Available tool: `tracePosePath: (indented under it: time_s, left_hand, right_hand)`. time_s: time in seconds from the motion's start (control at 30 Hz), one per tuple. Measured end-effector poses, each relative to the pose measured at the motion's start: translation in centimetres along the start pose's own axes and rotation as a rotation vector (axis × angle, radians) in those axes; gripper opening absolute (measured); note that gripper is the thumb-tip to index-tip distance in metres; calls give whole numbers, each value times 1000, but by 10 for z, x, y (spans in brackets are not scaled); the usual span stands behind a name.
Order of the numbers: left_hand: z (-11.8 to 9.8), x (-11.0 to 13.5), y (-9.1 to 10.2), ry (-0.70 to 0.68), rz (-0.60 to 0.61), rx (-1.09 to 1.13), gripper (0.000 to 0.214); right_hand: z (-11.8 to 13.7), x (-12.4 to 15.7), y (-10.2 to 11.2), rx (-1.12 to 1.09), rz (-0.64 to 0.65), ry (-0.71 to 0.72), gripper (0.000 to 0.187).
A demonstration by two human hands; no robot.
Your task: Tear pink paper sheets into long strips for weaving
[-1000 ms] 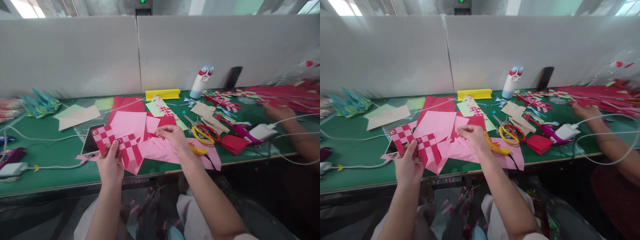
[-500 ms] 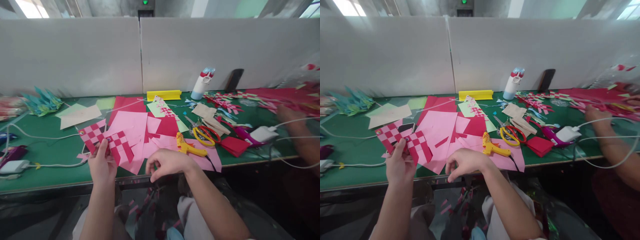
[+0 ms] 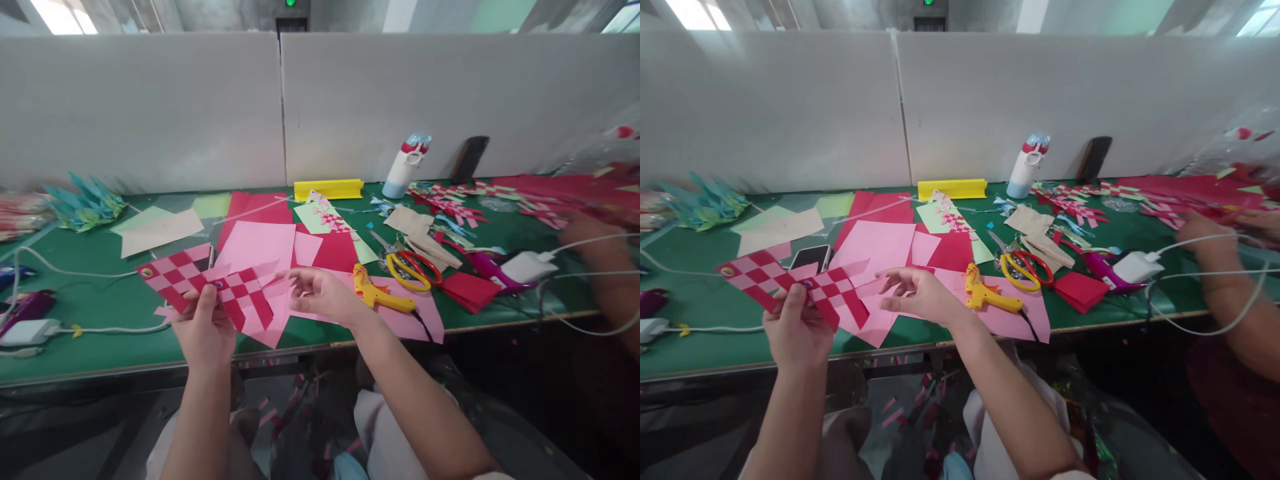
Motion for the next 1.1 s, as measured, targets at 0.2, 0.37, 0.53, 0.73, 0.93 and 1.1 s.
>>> tracePosePath:
  time_s: [0.2, 0.37, 0.53, 0.73, 0.93, 1.1]
  left_hand:
    - [2, 2, -3, 71, -27, -13, 27]
    - [8, 1, -6, 193, -21, -78, 23]
    - [12, -2, -1, 248, -29, -142, 23]
    - [13, -7, 5, 292, -19, -234, 24]
    - [18, -4, 9, 396, 92, -373, 27]
    - [27, -1, 12, 446, 230, -546, 37]
  right_hand:
    - [-1, -4, -1, -118, -120, 16, 30]
    - [-11, -8, 1, -54, -266, -41, 25]
    - [-13, -7, 17, 87, -314, -55, 30]
    - [-3, 15, 25, 349, 100, -243, 50]
    - [5, 36, -2, 537, 342, -127, 26]
    - [-4, 40, 3, 480, 210, -235, 42]
Point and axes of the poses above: each hand's wrist, its own x-axis away from the middle knuckle, its own y-axis out of the back of the hand, z = x × y, the point moved 2 cm from there along -x, towards the middle knuckle, and after that the axes turned 1 degree about y, right-handed, at the moved point
